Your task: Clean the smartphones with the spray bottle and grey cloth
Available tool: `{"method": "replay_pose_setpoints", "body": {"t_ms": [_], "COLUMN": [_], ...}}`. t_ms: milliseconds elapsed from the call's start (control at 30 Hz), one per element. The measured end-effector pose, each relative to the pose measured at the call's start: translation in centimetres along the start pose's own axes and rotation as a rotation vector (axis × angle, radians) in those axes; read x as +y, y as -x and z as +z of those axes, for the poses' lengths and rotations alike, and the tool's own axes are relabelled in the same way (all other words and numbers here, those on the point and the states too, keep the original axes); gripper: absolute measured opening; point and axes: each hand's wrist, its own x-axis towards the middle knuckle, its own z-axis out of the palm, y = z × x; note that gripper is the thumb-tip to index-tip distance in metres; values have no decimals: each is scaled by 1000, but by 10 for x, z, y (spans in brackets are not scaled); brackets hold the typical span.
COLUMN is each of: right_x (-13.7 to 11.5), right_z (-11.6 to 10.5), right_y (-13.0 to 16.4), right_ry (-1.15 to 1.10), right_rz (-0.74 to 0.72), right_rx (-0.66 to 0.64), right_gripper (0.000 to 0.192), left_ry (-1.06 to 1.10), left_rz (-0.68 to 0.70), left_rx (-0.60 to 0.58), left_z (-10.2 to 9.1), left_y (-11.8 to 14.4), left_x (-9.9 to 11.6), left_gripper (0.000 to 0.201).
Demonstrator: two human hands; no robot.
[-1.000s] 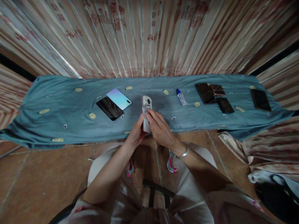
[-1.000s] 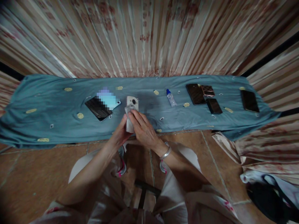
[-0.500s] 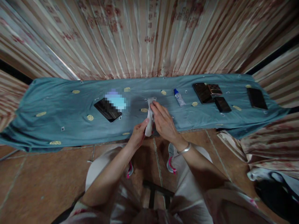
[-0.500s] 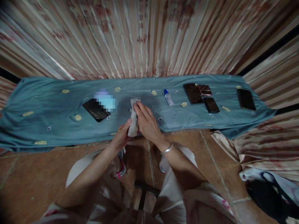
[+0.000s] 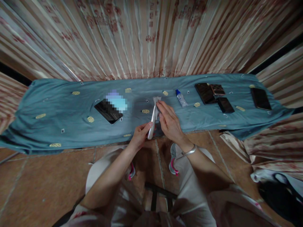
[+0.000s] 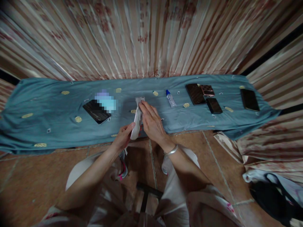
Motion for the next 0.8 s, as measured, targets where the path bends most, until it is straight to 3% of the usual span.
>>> {"method": "replay_pose_setpoints", "body": {"t_ms": [200,500,800], "right_x": [8,12,24], "right_z": [-4,-3,11], "right_y": [-3,-5,-4], "right_ry": [-25,-77,-375], "right_rz": [29,109,345], "right_rx": [73,60,106], "right_gripper": [47,44,39], "left_ry": [-4,-4,-1], "left_rz": [-25,-51,-35], "left_rx": [36,-12,-25], "left_z": [-1,-2,-2], "left_y": [2,7,7], "left_x": [0,3,5], "left_gripper": [62,64,63]}}
